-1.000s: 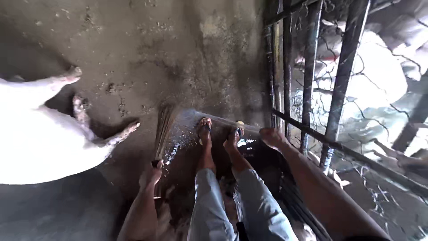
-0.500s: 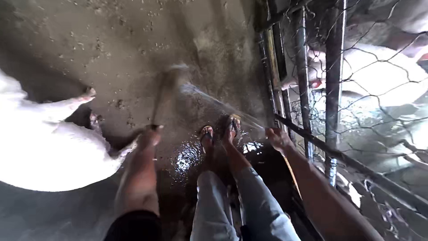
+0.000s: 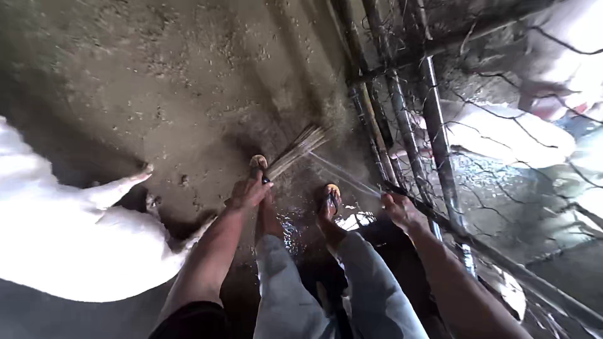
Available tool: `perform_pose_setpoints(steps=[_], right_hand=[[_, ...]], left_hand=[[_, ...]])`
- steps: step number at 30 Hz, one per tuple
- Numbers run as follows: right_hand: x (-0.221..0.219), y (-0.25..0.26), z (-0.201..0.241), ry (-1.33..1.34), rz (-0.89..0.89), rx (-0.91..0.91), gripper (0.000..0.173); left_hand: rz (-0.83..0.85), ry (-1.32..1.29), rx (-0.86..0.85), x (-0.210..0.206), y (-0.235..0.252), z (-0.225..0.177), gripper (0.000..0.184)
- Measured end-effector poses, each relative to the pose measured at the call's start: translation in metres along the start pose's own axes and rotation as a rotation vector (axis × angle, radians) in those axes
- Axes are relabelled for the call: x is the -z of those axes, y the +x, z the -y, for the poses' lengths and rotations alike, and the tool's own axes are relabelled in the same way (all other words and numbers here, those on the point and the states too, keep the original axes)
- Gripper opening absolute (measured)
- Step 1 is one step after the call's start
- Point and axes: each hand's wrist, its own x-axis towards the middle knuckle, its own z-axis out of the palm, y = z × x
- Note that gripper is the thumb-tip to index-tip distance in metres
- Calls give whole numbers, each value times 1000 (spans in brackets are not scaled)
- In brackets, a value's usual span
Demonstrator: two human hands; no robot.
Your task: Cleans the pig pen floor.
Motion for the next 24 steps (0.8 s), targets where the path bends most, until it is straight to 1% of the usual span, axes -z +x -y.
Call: perform_pose_setpoints(steps=[1, 4, 5, 6, 7, 8, 9, 10, 12, 13, 15, 17, 18, 19, 20, 21, 22, 24], right_hand=[[-2, 5, -1, -2, -18, 0, 48], [-7, 9, 8, 26, -52, -71, 47], [-11, 7, 17, 50, -56, -94, 48], [-18, 1, 23, 76, -50, -111, 47], [-25, -5, 29, 94, -38, -119, 47], [-31, -7, 36, 113, -35, -115, 46], [-36, -6, 44, 128, -38, -117, 46], [-39, -8, 50, 138, -53, -125, 46], [-40, -22, 59, 157, -69, -195, 46], [-38, -27, 63, 171, -87, -227, 47], [-32, -32, 70, 194, -135, -249, 46], [-31, -33, 71, 174, -153, -245, 46], [-30, -29, 71, 146, -164, -232, 46], [-29, -23, 69, 116, -178, -225, 47], [-28, -18, 66, 90, -183, -227, 47], [-28, -12, 61, 74, -188, -230, 48], [-28, -5, 57, 65, -191, -226, 48], [-30, 3, 50, 70, -192, -220, 49]], left_hand=[[-36, -34, 64, 0, 19, 27, 66], [-85, -348, 474, -14, 45, 123, 73], [-141, -485, 581, -15, 44, 145, 73], [-207, -591, 658, -16, 31, 160, 73], [-283, -644, 692, -17, 12, 168, 72], [-338, -666, 676, -12, -6, 166, 70], [-350, -649, 631, -2, -22, 154, 68], [-316, -604, 565, 6, -34, 141, 67], [-170, -496, 374, 20, -39, 109, 65], [-85, -445, 255, 30, -29, 90, 64], [62, -222, 8, 52, 16, 48, 69], [134, 63, -231, 76, 73, 17, 73], [126, 159, -316, 91, 104, 8, 73], [116, 193, -339, 109, 133, 7, 72], [92, 162, -297, 124, 157, 17, 70], [48, 94, -196, 136, 173, 38, 69], [-38, 3, -59, 143, 183, 69, 68], [-190, -167, 231, 143, 185, 146, 76]])
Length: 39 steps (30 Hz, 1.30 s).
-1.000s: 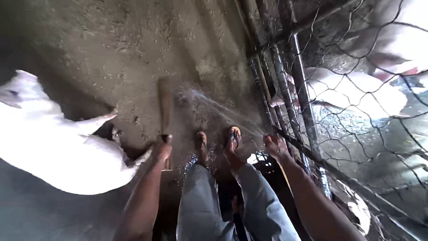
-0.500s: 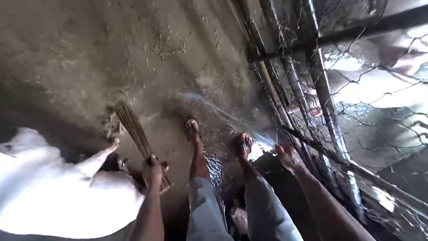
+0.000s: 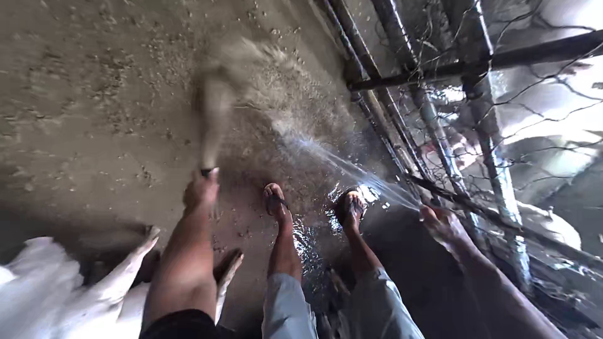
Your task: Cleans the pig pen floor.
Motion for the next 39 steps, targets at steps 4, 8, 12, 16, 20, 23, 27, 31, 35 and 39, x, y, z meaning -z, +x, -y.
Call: perform_pose_setpoints(steps=[4, 8, 12, 16, 20, 23, 27, 31, 35, 39], right_hand=[[-4, -1, 1, 88, -3, -12, 47], [-2, -10, 14, 218, -68, -143, 48], [3, -8, 21, 242, -99, -247, 49], [11, -4, 20, 193, -139, -191, 47], [19, 13, 17, 156, -194, -161, 48], [18, 24, 9, 175, -187, -163, 46], [19, 27, 9, 196, -118, -123, 46], [18, 20, 10, 257, -107, -72, 45], [21, 21, 22, 310, -117, -86, 46], [19, 48, 58, 232, -69, -50, 48]], left_hand=[[-192, -158, 232, 22, -43, 105, 79], [-126, -168, 125, 17, -141, 68, 69], [185, 120, -258, -10, -129, -38, 70], [327, 494, -685, -11, -53, -165, 68], [46, 477, -684, 20, 57, -199, 68], [-35, 250, -338, 58, 86, -166, 74], [-217, -74, -10, 57, 54, -99, 77], [-134, -187, -36, 40, -26, -97, 70], [111, 173, -342, 30, -23, -152, 69], [72, 317, -439, 39, 50, -143, 72]])
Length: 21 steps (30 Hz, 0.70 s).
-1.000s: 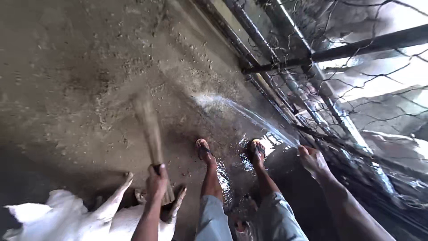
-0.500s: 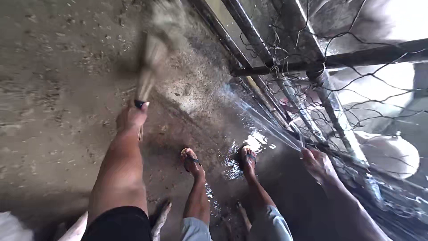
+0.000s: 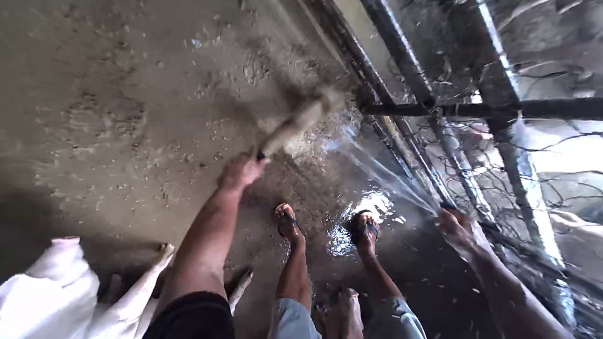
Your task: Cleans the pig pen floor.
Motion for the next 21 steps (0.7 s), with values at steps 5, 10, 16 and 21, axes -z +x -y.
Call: perform_pose_setpoints(steps=[5, 10, 16, 21], right_hand=[[-18, 27, 60, -180, 73, 193, 51], [-37, 14, 106, -297, 182, 296, 50], [-36, -6, 107, -257, 88, 202, 50], [-27, -9, 125, -300, 13, 219, 50]], left_hand=[[-216, -435, 638, -29, -46, 143, 82], [-363, -653, 759, -24, -140, 126, 68], [15, -324, 223, -12, -107, 40, 69], [-90, -404, 454, -37, -84, 143, 73]])
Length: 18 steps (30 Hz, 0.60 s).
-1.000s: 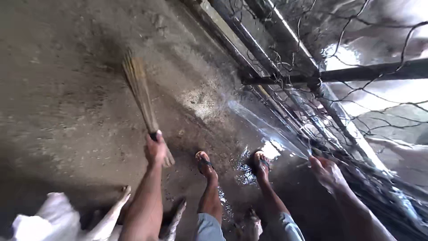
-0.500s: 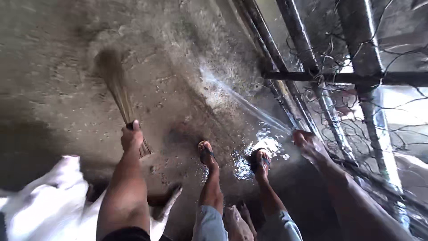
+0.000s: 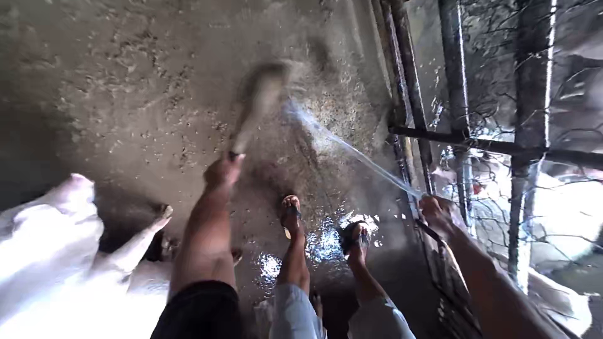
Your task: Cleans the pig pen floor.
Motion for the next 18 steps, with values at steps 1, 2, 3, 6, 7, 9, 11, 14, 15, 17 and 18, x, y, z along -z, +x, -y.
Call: perform_pose_setpoints(steps=[1, 2, 3, 6, 7, 9, 11, 14, 15, 17, 18], right_hand=[[8, -3, 4, -4, 3, -2, 50], [15, -10, 5, -12, 15, 2, 50], [21, -15, 7, -18, 23, 21, 49], [25, -31, 12, -74, 75, 63, 49], [23, -36, 14, -95, 90, 68, 49], [14, -41, 16, -120, 96, 61, 48], [4, -40, 16, -118, 81, 64, 48], [-10, -33, 14, -135, 96, 70, 48], [-17, -30, 11, -147, 102, 84, 48], [-30, -19, 4, -171, 112, 135, 47], [-35, -15, -2, -170, 121, 149, 47]], left_hand=[[-25, -74, 110, -1, 2, 33, 77], [-46, -127, 200, -3, -2, 65, 81], [-78, -161, 272, -3, -11, 88, 82], [-154, -308, 325, 3, -73, 89, 73], [-142, -354, 294, -3, -95, 76, 70], [-43, -339, 171, -18, -126, 43, 68], [114, -202, -5, -29, -133, 8, 69], [218, 56, -248, -40, -109, -18, 70], [196, 81, -274, -45, -95, -6, 69], [139, 24, -125, -56, -71, 49, 69], [115, -38, 20, -62, -66, 83, 71]])
